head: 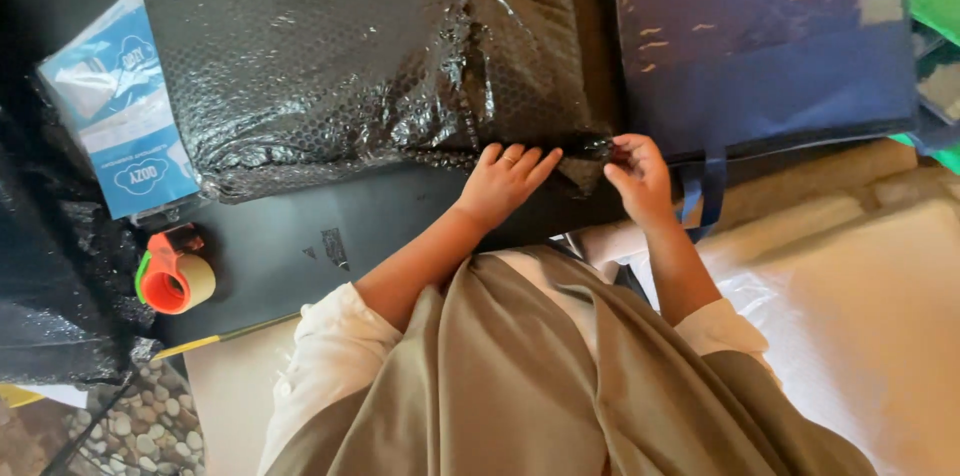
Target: Wrapping an item in bubble wrap, securing it with tape, and dusting the final package.
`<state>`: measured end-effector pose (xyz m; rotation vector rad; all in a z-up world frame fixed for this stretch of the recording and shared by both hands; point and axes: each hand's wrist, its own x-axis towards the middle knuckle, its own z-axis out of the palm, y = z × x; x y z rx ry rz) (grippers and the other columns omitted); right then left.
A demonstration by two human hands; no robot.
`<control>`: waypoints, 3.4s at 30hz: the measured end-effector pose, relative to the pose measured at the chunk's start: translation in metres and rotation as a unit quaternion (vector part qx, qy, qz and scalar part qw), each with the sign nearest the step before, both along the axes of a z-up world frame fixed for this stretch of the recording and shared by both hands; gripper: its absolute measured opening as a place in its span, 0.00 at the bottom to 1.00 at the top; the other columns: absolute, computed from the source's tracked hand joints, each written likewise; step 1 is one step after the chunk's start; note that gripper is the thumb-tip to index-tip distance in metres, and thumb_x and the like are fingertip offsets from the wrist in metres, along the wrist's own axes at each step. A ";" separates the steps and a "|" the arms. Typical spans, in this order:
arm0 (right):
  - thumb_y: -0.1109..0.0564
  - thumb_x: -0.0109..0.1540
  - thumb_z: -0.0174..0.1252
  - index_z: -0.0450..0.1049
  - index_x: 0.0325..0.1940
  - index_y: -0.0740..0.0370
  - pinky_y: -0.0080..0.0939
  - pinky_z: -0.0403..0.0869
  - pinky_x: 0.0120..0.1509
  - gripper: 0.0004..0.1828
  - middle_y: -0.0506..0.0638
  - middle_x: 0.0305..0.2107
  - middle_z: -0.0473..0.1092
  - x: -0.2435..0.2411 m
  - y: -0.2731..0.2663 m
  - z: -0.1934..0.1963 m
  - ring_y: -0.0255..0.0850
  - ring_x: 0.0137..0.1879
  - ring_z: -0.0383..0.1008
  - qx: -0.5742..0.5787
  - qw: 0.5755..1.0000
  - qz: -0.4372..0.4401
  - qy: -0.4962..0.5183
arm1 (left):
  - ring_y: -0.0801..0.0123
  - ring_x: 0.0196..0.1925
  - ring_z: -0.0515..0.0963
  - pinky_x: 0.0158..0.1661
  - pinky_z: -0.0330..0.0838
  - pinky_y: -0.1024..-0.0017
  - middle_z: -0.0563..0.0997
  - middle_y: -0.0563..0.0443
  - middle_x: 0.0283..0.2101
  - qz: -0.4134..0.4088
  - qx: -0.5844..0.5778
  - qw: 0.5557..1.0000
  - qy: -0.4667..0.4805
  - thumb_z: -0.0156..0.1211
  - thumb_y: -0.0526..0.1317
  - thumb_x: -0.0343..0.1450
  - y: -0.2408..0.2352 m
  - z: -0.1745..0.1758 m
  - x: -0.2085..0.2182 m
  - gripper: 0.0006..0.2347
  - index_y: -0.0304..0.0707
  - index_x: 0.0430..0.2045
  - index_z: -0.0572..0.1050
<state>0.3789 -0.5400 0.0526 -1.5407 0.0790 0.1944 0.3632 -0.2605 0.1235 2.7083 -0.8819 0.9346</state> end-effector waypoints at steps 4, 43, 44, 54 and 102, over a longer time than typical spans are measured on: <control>0.76 0.47 0.56 0.72 0.64 0.65 0.43 0.76 0.63 0.39 0.56 0.50 0.69 -0.004 0.009 0.036 0.45 0.58 0.70 -0.094 0.982 0.081 -0.145 | 0.61 0.32 0.77 0.36 0.70 0.62 0.75 0.54 0.30 -0.018 -0.017 0.999 0.039 0.56 0.35 0.71 -0.007 -0.035 -0.006 0.13 0.49 0.48 0.79; 0.67 0.52 0.75 0.64 0.45 0.56 0.33 0.67 0.42 0.28 0.41 0.24 0.62 0.110 0.067 0.016 0.31 0.33 0.66 -0.002 0.993 0.115 -0.030 | 0.61 0.38 0.86 0.43 0.80 0.63 0.86 0.56 0.34 0.031 -0.158 0.893 0.420 0.70 0.44 0.69 0.009 0.068 0.092 0.07 0.48 0.36 0.80; 0.67 0.51 0.76 0.64 0.44 0.55 0.30 0.65 0.38 0.28 0.39 0.23 0.60 0.115 0.065 0.008 0.28 0.31 0.64 0.006 0.991 0.133 0.013 | 0.59 0.36 0.86 0.40 0.80 0.60 0.85 0.56 0.34 0.047 -0.163 0.890 0.423 0.72 0.44 0.67 0.008 0.065 0.092 0.10 0.49 0.36 0.78; 0.71 0.58 0.69 0.62 0.40 0.54 0.22 0.60 0.33 0.23 0.34 0.25 0.44 0.123 0.073 -0.037 0.22 0.26 0.56 0.117 0.984 0.131 0.032 | 0.61 0.23 0.81 0.28 0.79 0.63 0.72 0.59 0.49 0.189 -0.034 0.961 0.197 0.73 0.50 0.60 -0.015 0.012 0.059 0.24 0.57 0.49 0.70; 0.65 0.62 0.66 0.70 0.35 0.45 0.47 0.78 0.68 0.15 0.45 0.46 0.78 -0.021 0.137 -0.010 0.43 0.58 0.78 0.238 0.967 0.049 0.079 | 0.75 0.41 0.84 0.49 0.74 0.76 0.86 0.58 0.35 0.567 -0.701 0.395 0.177 0.74 0.44 0.61 0.231 -0.180 -0.343 0.11 0.47 0.33 0.82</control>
